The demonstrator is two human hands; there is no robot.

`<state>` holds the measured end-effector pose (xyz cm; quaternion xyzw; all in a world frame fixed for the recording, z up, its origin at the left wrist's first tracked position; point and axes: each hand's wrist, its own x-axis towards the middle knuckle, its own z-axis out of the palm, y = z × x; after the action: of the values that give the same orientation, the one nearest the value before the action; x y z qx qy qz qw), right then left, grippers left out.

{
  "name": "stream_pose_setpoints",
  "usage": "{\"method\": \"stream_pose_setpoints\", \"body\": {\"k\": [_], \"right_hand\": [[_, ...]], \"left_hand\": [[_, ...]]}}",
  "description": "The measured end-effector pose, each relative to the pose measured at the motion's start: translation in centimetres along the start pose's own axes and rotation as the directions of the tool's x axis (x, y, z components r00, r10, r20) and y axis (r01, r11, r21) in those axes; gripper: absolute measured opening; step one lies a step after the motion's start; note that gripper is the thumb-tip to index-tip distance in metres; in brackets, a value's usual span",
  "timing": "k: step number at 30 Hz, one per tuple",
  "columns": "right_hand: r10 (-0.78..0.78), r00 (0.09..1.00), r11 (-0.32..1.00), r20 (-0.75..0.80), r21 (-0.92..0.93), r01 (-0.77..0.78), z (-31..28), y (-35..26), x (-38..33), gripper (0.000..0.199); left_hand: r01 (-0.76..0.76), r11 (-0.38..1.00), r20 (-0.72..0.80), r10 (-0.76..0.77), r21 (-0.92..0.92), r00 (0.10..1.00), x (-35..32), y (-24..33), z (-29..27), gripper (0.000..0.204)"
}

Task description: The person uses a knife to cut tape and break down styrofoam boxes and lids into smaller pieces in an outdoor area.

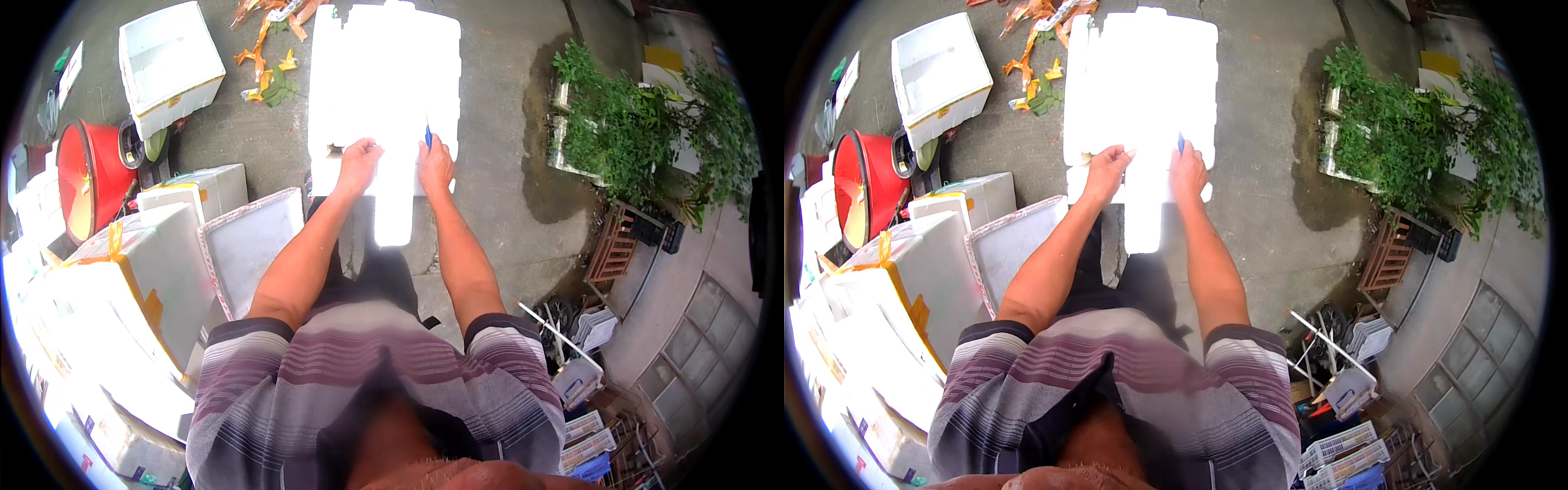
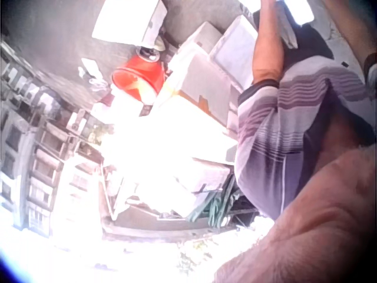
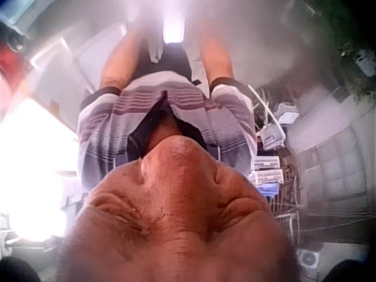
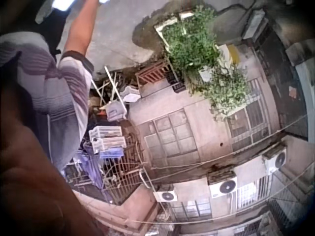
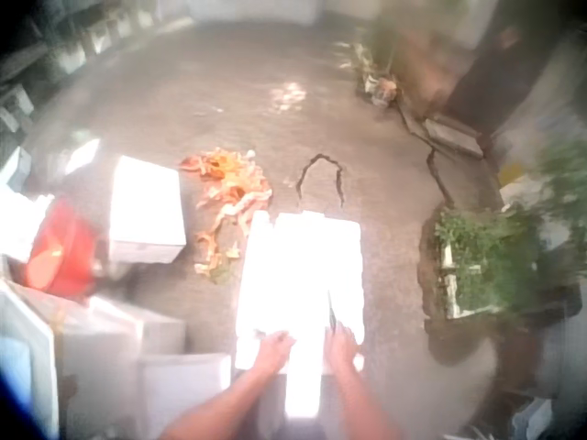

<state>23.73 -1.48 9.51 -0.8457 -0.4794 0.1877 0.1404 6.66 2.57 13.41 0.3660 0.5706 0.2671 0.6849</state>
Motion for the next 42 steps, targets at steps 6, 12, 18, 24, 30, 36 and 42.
{"method": "stream_pose_setpoints", "body": {"k": [6,12,18,24,30,36,42], "right_hand": [[0.125,0.981,0.784,0.152,0.590,-0.191,-0.3,-3.6,-1.1,0.035],[-0.077,0.997,0.889,0.002,0.454,0.067,-1.8,-6.8,-2.5,0.043],[-0.026,0.976,0.931,0.214,0.360,-0.054,-2.1,-5.7,-2.0,0.034],[0.016,0.928,0.614,0.373,0.729,-0.304,-1.8,-4.9,-1.9,0.032],[0.042,0.891,0.390,0.451,0.814,-0.430,-3.8,-5.0,-2.2,0.031],[-0.009,0.903,0.286,0.430,0.866,-0.410,-5.1,-5.6,-1.9,0.031],[-0.008,0.964,0.821,0.267,0.551,-0.146,-4.8,-4.1,-4.0,0.034]], "left_hand": [[-0.018,0.999,-0.031,0.017,-0.035,0.999,-0.4,-1.6,-0.9,0.032],[-0.155,0.935,-0.339,0.265,0.318,0.903,-1.4,-1.4,1.9,0.034],[-0.127,0.933,-0.285,0.230,0.338,0.931,-2.5,-0.1,1.7,0.039],[-0.162,0.980,-0.245,0.186,0.115,0.952,-2.6,-0.7,1.2,0.041],[-0.164,0.985,-0.221,0.149,-0.050,0.964,-1.2,-2.7,1.8,0.043],[-0.076,0.975,-0.081,0.060,-0.210,0.995,-0.7,-2.3,1.5,0.042],[-0.137,0.982,-0.217,0.164,0.132,0.962,1.8,4.0,0.9,0.051]]}}
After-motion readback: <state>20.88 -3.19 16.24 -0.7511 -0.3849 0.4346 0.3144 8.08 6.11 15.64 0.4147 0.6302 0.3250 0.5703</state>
